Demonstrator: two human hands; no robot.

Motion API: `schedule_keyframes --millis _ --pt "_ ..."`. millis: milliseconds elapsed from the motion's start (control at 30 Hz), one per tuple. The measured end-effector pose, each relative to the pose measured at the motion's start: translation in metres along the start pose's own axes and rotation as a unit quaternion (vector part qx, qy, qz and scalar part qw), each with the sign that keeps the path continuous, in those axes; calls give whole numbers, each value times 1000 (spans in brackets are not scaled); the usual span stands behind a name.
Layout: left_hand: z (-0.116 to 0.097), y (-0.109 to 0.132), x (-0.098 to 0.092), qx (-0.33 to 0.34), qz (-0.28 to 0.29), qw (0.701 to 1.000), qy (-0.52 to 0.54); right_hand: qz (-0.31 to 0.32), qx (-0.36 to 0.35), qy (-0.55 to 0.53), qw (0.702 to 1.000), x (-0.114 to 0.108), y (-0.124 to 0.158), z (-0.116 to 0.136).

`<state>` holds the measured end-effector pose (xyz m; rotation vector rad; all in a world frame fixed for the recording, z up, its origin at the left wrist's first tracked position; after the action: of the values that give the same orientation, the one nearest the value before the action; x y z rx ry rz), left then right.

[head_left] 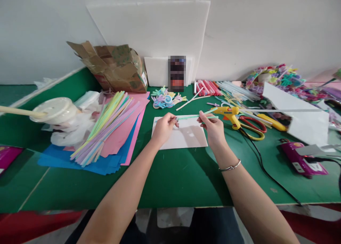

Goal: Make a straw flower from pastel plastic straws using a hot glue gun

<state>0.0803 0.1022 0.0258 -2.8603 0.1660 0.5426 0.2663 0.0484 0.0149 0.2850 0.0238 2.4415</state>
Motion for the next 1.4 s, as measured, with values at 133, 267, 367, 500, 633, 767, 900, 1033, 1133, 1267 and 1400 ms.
schedule_keyframes --millis 133,267,367,500,633,767,900,1033,1133,1267,1400 --pt "24 7 20 -186 88 966 154 2 -30 17 999 1 -1 3" --pt "36 23 27 -339 117 898 254 13 -77 28 997 3 0 9" --pt "42 31 27 -405 120 860 287 16 -106 41 993 4 2 13" --pt "45 34 28 -412 142 854 283 17 -114 53 992 4 3 16" --pt "33 18 28 -257 155 926 231 -6 -74 25 997 -1 0 13" --pt "16 3 21 -77 103 977 172 -42 -24 9 999 -9 -4 7" --pt "0 1 14 50 48 996 54 -52 -3 -3 999 -12 -5 3" --pt "-17 8 8 134 11 990 -42 -61 17 -17 998 -13 -4 -1" --pt "-27 15 4 181 -12 980 -86 -63 28 -22 997 -13 -4 -2" --pt "-34 19 -2 231 -40 963 -131 -63 29 -19 997 -14 -3 -2" --pt "-42 24 0 291 -42 944 -150 -67 30 -14 997 -15 -4 -3"
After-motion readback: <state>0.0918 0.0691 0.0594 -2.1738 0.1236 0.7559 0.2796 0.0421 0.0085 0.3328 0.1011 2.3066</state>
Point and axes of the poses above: each hand's wrist, its own y-axis away from the middle knuckle, its own x-axis out of the palm, z = x × y, the point moved 10 cm from there along -y, towards the middle knuckle, and after that the axes turned 9 degrees about -z, right-handed, at the moved point
